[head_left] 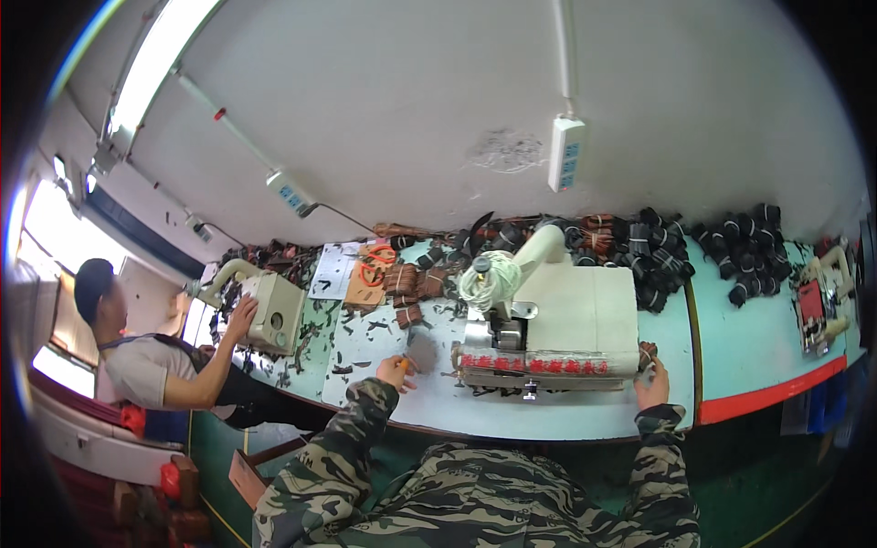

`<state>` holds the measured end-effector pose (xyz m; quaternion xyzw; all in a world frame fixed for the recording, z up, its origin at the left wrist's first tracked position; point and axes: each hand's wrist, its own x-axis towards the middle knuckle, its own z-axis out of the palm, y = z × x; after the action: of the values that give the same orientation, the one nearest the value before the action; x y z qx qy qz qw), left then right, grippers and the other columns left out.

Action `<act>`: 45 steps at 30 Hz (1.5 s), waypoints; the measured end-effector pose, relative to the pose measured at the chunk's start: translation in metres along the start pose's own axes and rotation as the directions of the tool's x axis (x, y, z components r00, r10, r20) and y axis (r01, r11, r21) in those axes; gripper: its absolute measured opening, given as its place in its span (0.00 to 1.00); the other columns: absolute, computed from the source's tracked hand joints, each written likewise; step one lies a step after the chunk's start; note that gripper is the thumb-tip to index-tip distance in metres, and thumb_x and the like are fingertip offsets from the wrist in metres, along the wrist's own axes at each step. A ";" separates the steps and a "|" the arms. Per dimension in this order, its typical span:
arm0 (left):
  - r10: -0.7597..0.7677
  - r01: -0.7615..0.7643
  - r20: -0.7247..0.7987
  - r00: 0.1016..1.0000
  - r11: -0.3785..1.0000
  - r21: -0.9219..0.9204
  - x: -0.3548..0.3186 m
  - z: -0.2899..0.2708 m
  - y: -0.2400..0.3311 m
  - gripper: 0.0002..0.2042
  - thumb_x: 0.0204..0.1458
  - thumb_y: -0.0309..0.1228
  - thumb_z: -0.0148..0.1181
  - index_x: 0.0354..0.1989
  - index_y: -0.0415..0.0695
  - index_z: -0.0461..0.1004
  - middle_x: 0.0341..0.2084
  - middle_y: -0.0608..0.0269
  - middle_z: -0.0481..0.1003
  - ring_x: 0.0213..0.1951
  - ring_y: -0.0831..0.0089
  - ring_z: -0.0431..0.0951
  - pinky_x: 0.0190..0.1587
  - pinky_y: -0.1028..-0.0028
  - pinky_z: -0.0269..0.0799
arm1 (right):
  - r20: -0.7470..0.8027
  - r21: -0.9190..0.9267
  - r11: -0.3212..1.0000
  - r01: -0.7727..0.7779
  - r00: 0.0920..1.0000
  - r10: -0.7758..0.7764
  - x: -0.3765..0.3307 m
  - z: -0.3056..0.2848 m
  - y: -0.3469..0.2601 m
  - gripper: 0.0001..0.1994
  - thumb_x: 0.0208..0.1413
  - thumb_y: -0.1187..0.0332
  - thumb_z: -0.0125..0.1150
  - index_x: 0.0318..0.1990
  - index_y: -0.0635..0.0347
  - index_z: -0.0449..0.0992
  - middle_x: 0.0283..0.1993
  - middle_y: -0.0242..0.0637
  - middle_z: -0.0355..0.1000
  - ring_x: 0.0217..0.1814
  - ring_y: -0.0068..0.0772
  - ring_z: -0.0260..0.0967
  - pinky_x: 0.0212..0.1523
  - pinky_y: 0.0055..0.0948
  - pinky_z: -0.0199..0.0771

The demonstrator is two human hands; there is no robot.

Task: The person retrieves bundles of leather pieces from a bag and carries them to a workbench. They remove rubber bands from the bundles and feed the pieces individually through a machine by hand.

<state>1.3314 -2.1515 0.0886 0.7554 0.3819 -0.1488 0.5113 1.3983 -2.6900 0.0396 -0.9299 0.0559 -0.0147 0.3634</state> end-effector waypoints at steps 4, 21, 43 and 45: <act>0.233 -0.199 -0.105 0.967 0.946 0.257 0.042 -0.011 0.001 0.09 0.50 0.30 0.47 0.36 0.41 0.71 0.30 0.53 0.74 0.23 0.64 0.77 0.20 0.69 0.71 | -0.165 0.150 0.969 -0.195 0.962 0.219 0.006 0.001 0.006 0.27 0.42 0.66 0.62 0.52 0.63 0.61 0.43 0.48 0.66 0.36 0.35 0.69 0.36 0.29 0.70; 0.597 -0.566 0.108 0.795 0.667 0.484 0.094 -0.019 0.051 0.24 0.37 0.38 0.62 0.43 0.43 0.63 0.34 0.53 0.71 0.38 0.56 0.71 0.39 0.62 0.67 | 0.437 0.474 0.774 -0.420 0.875 0.207 -0.157 0.105 -0.195 0.15 0.48 0.71 0.57 0.42 0.71 0.69 0.32 0.39 0.71 0.31 0.27 0.70 0.34 0.22 0.70; 0.841 -0.845 0.097 0.532 0.520 0.123 -0.001 -0.025 0.041 0.05 0.37 0.27 0.58 0.23 0.43 0.70 0.20 0.57 0.69 0.24 0.59 0.72 0.26 0.68 0.67 | 0.882 0.459 0.384 -0.801 0.463 -0.090 -0.109 0.193 -0.330 0.19 0.56 0.50 0.43 0.36 0.59 0.64 0.26 0.34 0.65 0.23 0.26 0.64 0.25 0.23 0.65; 0.730 -0.692 -0.128 0.672 0.680 0.244 0.057 -0.017 0.035 0.05 0.37 0.29 0.57 0.20 0.43 0.68 0.16 0.55 0.68 0.22 0.57 0.70 0.26 0.66 0.65 | 0.901 0.399 0.503 -0.766 0.430 -0.061 -0.122 0.188 -0.325 0.18 0.56 0.51 0.45 0.37 0.59 0.63 0.25 0.34 0.64 0.23 0.24 0.64 0.25 0.22 0.65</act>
<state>1.3918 -2.1182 0.0836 0.8975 0.0946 0.1122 0.4159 1.3206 -2.3123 0.1227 -0.5095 0.0877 0.4955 0.6980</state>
